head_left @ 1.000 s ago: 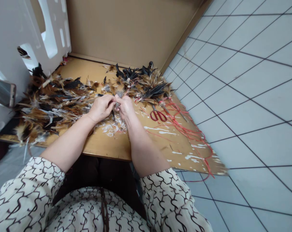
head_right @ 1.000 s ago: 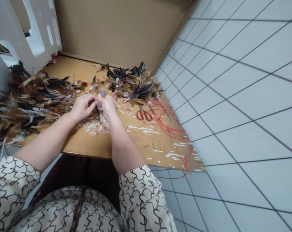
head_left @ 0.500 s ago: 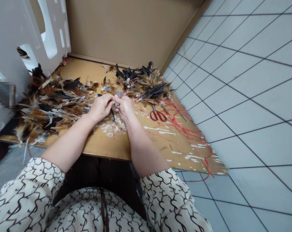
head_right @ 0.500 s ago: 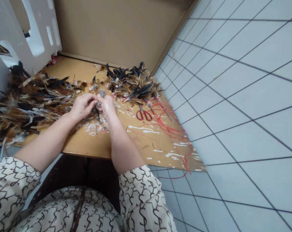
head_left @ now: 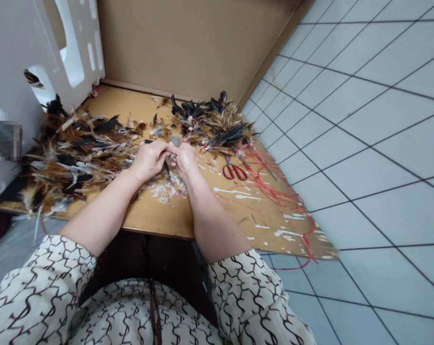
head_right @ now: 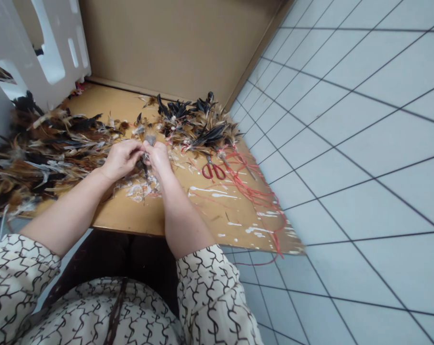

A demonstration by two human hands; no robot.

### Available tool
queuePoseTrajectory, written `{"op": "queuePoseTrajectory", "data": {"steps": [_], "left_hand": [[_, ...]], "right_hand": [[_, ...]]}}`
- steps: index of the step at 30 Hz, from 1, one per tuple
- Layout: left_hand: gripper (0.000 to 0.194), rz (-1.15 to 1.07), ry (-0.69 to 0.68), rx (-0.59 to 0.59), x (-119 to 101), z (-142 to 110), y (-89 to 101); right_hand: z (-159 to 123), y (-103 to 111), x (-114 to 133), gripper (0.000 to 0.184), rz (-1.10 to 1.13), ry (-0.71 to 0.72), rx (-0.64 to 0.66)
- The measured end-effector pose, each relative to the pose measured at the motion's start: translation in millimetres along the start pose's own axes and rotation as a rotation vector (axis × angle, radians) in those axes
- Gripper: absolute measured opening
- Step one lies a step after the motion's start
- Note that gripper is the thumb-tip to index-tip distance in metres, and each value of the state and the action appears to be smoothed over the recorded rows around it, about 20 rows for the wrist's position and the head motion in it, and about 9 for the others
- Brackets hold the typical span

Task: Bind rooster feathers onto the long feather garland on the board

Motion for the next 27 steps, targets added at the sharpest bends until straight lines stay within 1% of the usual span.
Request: {"op": "queuePoseTrajectory", "data": {"steps": [5,9,12,15,21,27], "left_hand": [[0.013,0.146,0.044,0.063,2,-2,-6.8],[0.011,0.176,0.079,0.106,4,-2,-10.2],[0.009,0.147,0.082,0.083,4,-2,-8.1],[0.007,0.067,0.077,0.065,3,-1,-6.6],[0.005,-0.023,0.075,0.105,0,0,-9.8],[0.006,-0.006,0.081,0.135,-4,0,-11.4]], "right_hand": [[-2,-1,1,0.029,0.01,0.017,-0.023],[-3,-3,2,0.03,0.027,0.015,-0.014],[-3,-2,1,0.031,0.036,0.019,-0.016],[-2,-1,2,0.033,0.037,0.024,-0.023],[-3,7,5,0.037,0.011,0.061,-0.114],[-1,9,4,0.038,0.042,0.059,-0.117]]}}
Point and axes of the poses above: each hand's wrist, its own z-axis towards the middle knuckle, its own y-axis out of the back of the hand, x = y × z, the point moved 10 cm from there along z, towards the middle knuckle, and after that the axes turned 10 degrees about z, right-handed, at the moved point
